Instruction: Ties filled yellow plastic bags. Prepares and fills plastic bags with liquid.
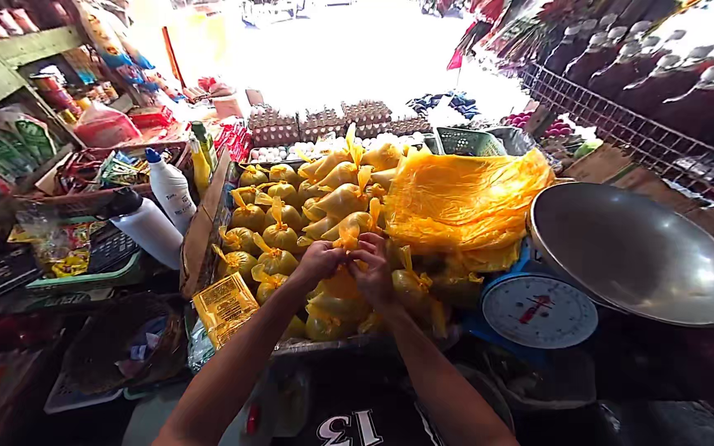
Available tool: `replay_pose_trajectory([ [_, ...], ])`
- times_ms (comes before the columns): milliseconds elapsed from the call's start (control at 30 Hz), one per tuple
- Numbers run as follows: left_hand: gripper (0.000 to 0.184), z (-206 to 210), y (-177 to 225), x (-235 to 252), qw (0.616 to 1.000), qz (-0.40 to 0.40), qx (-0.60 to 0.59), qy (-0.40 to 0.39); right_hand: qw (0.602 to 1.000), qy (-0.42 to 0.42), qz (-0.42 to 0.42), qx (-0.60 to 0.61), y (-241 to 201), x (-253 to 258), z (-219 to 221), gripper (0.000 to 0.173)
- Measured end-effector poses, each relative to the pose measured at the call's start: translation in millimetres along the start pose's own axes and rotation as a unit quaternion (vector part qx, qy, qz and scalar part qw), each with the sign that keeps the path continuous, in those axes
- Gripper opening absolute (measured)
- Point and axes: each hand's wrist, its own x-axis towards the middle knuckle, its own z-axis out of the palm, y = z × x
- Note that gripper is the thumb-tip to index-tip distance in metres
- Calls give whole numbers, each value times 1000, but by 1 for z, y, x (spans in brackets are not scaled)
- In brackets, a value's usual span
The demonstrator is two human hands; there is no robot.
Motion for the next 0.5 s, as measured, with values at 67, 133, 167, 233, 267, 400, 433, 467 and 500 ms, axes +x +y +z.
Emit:
replay_pose_trajectory([
  [67, 34, -4, -8, 10, 982, 7, 185, 30, 1000, -14, -26, 4, 3, 0, 9, 8],
  [133, 34, -4, -7, 0, 941, 29, 334, 40, 998, -61, 9, -1, 8, 4, 9, 12],
  [167, 31, -1, -9, -7, 912, 71, 399, 65, 995, -91, 47, 4, 9, 9, 5, 13],
  [233, 27, 5, -21, -15, 834, 207, 489, 150, 982, -141, 118, 30, 8, 25, -4, 14],
  [267, 27, 6, -29, -14, 806, 257, 503, 176, 976, -161, 139, 42, 7, 30, -8, 15],
  [400, 22, 7, -35, -5, 887, 254, 367, 121, 970, -206, 113, 58, 14, 40, -13, 13],
  [433, 22, 5, -35, -2, 935, 219, 270, 76, 971, -205, 106, 59, 15, 40, -14, 12],
  [467, 25, 3, -36, 2, 972, 178, 153, 33, 974, -194, 97, 62, 14, 39, -14, 11],
  [500, 25, 0, -36, 4, 990, 138, 36, 2, 980, -173, 87, 53, 13, 36, -12, 11],
])
